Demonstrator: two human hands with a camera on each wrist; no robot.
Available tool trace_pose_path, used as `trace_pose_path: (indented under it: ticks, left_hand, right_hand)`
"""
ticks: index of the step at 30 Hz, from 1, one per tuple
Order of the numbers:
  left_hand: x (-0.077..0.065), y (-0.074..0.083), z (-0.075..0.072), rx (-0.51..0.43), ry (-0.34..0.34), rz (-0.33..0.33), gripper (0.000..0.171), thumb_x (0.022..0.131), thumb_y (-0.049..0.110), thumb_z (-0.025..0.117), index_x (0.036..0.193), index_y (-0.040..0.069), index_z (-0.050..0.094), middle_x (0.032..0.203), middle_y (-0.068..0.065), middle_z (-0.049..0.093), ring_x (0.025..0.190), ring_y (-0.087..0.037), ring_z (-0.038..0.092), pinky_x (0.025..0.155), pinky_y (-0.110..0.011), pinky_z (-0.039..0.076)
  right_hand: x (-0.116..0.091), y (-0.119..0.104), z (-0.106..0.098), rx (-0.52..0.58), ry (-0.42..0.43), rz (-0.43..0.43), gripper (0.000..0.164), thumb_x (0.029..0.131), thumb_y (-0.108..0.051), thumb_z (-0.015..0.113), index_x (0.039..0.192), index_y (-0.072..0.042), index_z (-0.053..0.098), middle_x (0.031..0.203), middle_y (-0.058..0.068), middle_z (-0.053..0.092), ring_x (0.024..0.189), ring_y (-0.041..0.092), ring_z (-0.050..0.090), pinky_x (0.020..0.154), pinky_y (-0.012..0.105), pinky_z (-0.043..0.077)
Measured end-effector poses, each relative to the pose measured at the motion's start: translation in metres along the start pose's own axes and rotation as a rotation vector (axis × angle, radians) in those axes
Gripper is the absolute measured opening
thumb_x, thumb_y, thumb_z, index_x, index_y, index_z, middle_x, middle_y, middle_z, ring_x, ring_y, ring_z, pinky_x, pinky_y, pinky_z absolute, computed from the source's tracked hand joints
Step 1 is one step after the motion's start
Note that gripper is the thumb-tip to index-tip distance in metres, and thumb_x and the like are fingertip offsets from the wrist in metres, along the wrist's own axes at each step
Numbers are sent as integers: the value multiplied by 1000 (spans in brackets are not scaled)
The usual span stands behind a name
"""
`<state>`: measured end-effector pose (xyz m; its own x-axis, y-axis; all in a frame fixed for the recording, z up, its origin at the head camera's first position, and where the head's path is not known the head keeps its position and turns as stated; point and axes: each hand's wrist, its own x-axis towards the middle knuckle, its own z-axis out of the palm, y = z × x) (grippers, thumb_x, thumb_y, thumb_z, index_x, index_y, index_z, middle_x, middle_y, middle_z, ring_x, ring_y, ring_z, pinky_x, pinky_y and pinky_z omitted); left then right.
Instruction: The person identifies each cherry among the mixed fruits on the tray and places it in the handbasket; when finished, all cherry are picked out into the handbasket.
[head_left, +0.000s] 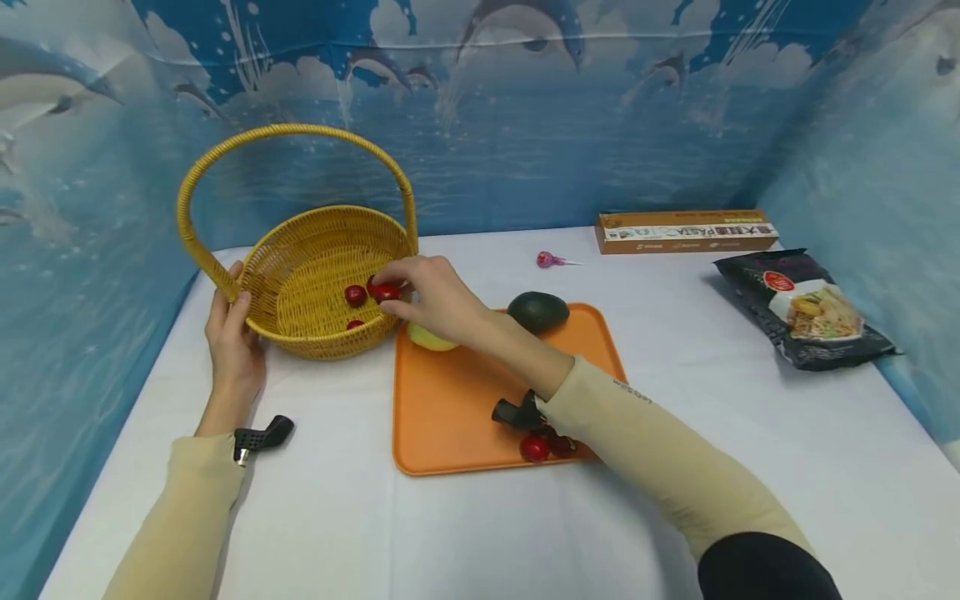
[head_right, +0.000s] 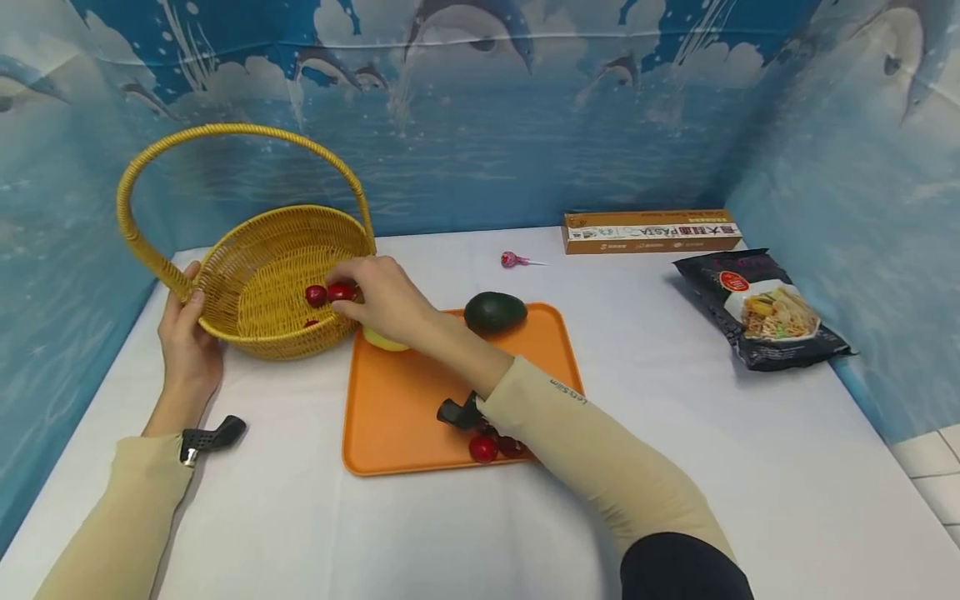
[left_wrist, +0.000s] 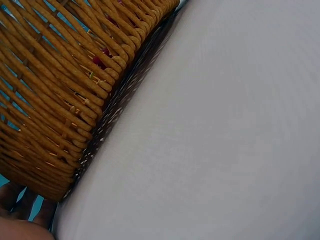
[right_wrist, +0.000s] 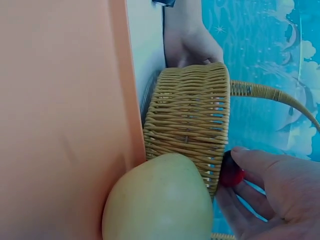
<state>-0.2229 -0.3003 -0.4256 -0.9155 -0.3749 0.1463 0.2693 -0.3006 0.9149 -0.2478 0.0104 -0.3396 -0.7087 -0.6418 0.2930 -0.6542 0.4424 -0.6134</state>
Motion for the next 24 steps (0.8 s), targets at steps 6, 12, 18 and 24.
trace_pose_path:
  ticks: [6, 12, 18, 24]
  left_hand:
    - [-1, -2, 0, 18, -8, 7, 47, 108, 19, 56, 155, 24, 53, 158, -4, 50, 145, -22, 47, 108, -25, 44]
    - [-6, -1, -3, 35, -5, -16, 48, 109, 18, 53, 157, 25, 52, 159, -3, 49, 146, -21, 45, 109, -25, 43]
    - [-2, 2, -5, 29, 15, 16, 46, 109, 18, 54, 154, 24, 54, 157, -5, 50, 145, -22, 46, 106, -27, 43]
    - [4, -1, -1, 36, -12, 19, 47, 109, 19, 53, 156, 23, 53, 158, -4, 50, 146, -21, 45, 109, -27, 41]
  right_hand:
    - [0, 0, 6, -21, -5, 22, 33, 100, -17, 73, 131, -4, 71, 127, 9, 74, 113, 21, 69, 94, 31, 55]
    - [-8, -1, 9, -42, -22, 38, 35, 100, -17, 74, 134, -7, 71, 130, 9, 74, 108, 24, 68, 93, 32, 53]
    - [-17, -2, 0, -2, -10, -40, 38, 100, -17, 74, 136, -6, 70, 131, 8, 73, 107, 22, 71, 95, 33, 56]
    - [-41, -2, -18, 29, -43, 2, 37, 100, -19, 74, 134, -7, 71, 129, 6, 74, 114, 21, 71, 102, 37, 55]
